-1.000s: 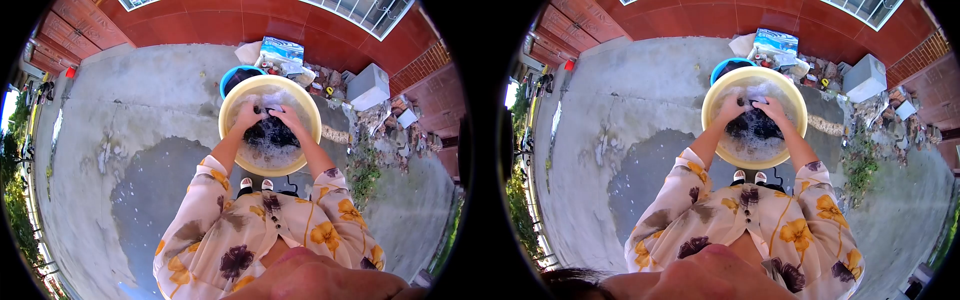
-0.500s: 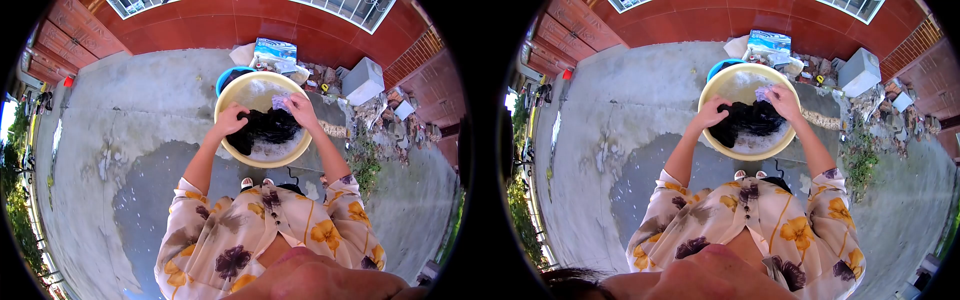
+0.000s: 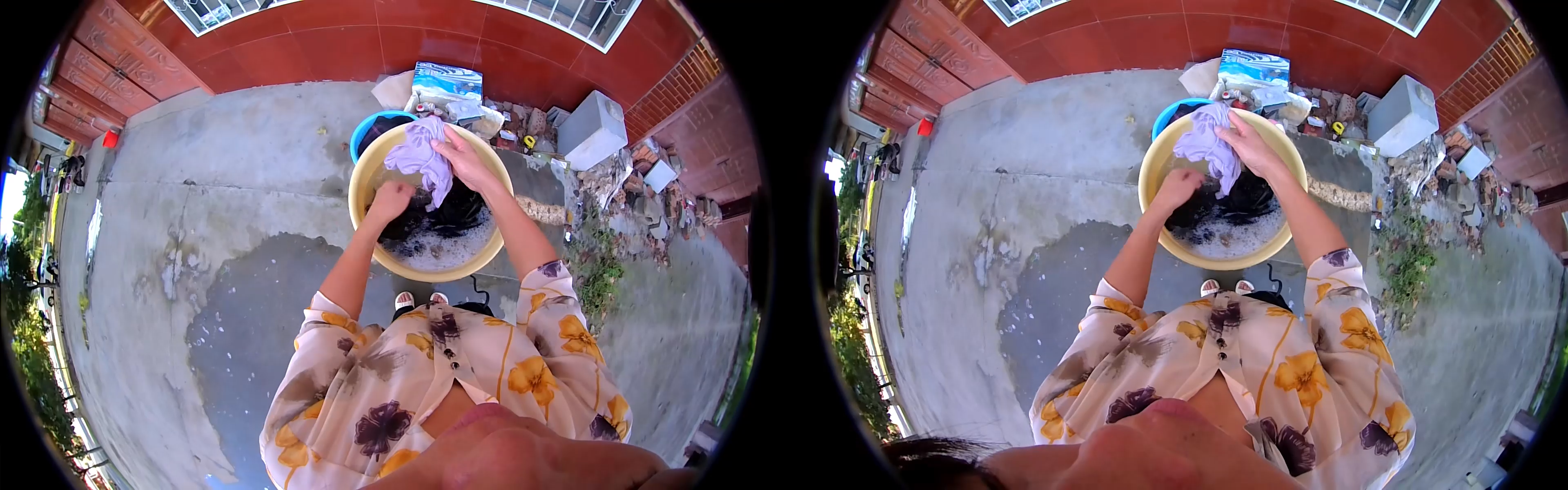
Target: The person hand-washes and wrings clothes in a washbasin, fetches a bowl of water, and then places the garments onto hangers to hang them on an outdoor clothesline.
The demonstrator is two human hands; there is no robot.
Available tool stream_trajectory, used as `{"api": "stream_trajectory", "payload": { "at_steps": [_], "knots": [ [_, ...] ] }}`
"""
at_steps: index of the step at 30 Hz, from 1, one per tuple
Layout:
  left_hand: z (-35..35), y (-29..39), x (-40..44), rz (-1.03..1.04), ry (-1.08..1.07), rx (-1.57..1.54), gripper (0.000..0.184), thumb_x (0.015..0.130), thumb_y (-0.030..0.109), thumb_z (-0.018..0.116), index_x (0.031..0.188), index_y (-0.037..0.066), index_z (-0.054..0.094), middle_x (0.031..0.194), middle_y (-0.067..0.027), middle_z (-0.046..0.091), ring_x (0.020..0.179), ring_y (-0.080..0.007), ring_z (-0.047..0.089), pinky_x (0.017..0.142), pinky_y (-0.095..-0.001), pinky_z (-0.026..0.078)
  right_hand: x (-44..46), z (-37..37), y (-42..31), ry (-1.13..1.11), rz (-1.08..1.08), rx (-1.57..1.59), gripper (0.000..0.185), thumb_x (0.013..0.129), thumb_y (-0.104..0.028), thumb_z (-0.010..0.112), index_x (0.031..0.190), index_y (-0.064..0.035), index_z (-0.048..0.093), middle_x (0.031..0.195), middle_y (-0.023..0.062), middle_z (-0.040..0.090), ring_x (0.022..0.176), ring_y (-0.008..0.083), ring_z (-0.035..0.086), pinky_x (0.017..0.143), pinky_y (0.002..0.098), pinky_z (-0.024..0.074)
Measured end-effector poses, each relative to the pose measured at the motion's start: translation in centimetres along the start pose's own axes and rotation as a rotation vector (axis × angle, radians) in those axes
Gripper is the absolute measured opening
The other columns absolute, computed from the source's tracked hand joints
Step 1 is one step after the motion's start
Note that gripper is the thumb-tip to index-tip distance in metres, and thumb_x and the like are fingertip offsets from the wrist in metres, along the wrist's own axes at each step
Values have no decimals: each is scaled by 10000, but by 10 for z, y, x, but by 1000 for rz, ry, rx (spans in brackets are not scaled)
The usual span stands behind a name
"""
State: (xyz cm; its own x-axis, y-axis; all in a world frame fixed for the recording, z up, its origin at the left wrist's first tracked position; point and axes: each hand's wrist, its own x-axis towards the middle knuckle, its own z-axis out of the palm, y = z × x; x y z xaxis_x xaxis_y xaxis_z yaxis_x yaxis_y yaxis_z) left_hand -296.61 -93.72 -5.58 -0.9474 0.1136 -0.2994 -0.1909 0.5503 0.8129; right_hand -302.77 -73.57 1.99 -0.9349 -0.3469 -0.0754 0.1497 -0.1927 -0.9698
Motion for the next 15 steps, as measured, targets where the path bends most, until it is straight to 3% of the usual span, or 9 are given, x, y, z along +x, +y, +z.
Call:
{"api": "stream_trajectory", "payload": {
  "at_steps": [2, 3, 4, 5, 6, 8, 11, 12, 15],
  "knots": [
    [-3, -8, 11, -50, 375, -246, 428, 893, 303, 575, 1200, 6, 607, 1065, -248, 674, 1002, -407, 649, 887, -471, 499, 0, -8, 15, -162, 29, -33, 596, 960, -184, 624, 1472, -34, 359, 1202, 73, 620, 1068, 136, 585, 937, 307, 475],
    [-2, 1, 3, 14, 433, -76, 558, 905, 359, 587, 1305, -17, 489, 1131, -281, 635, 1069, -456, 605, 933, -479, 475, 3, -14, 28, -154, 46, -312, 632, 926, -204, 650, 1463, -32, 364, 1182, 116, 634, 1064, 183, 609, 935, 341, 481],
    [8, -10, 15, 127, 444, 50, 653, 902, 397, 602, 1405, 39, 393, 1320, -301, 508, 1186, -485, 518, 1007, -488, 430, 7, -21, 45, -142, 60, -592, 668, 893, -223, 676, 1454, -30, 370, 1161, 160, 649, 1059, 231, 633, 934, 375, 488],
    [17, -2, 11, 130, 410, 172, 695, 893, 411, 615, 1444, 75, 354, 1406, -293, 411, 1267, -490, 431, 1051, -521, 376, 11, -29, 62, -152, 59, -592, 668, 893, -223, 676, 1454, -30, 370, 1161, 160, 649, 1059, 231, 633, 934, 375, 488],
    [26, 10, 3, 130, 373, 294, 743, 885, 424, 628, 1482, 112, 315, 1491, -284, 315, 1347, -494, 344, 1095, -554, 323, 13, -36, 81, -43, -59, -840, 650, 864, -250, 685, 1408, -25, 408, 1136, 198, 649, 1056, 293, 635, 938, 412, 483],
    [33, 28, -3, 77, 331, 461, 772, 880, 447, 631, 1504, 148, 289, 1525, -268, 260, 1394, -476, 264, 1114, -591, 256, 13, -35, 91, 69, -176, -1079, 635, 836, -276, 694, 1362, -20, 447, 1110, 235, 650, 1054, 356, 638, 942, 449, 479],
    [36, 31, 0, 44, 284, 620, 807, 876, 473, 630, 1529, 182, 256, 1570, -239, 191, 1459, -439, 140, 1137, -640, 145, 4, -14, 70, 250, 212, -1231, 486, 837, -306, 683, 1189, -10, 526, 1137, 264, 626, 1069, 426, 602, 926, 503, 478],
    [36, 30, 3, 58, 291, 614, 812, 877, 476, 627, 1533, 179, 251, 1581, -227, 178, 1476, -420, 96, 1141, -651, 100, 7, -16, 78, 252, 213, -1229, 486, 837, -306, 683, 1189, -10, 526, 1137, 264, 626, 1069, 426, 602, 926, 503, 478],
    [62, -11, 41, 17, 323, 781, 778, 888, 427, 620, 1522, 134, 278, 1589, -217, 163, 1475, -418, 101, 1149, -636, 94, 37, -57, 169, 402, -48, -1361, 446, 830, -291, 677, 1187, -30, 618, 1055, 244, 664, 985, 444, 630, 872, 487, 510]
  ]
}}
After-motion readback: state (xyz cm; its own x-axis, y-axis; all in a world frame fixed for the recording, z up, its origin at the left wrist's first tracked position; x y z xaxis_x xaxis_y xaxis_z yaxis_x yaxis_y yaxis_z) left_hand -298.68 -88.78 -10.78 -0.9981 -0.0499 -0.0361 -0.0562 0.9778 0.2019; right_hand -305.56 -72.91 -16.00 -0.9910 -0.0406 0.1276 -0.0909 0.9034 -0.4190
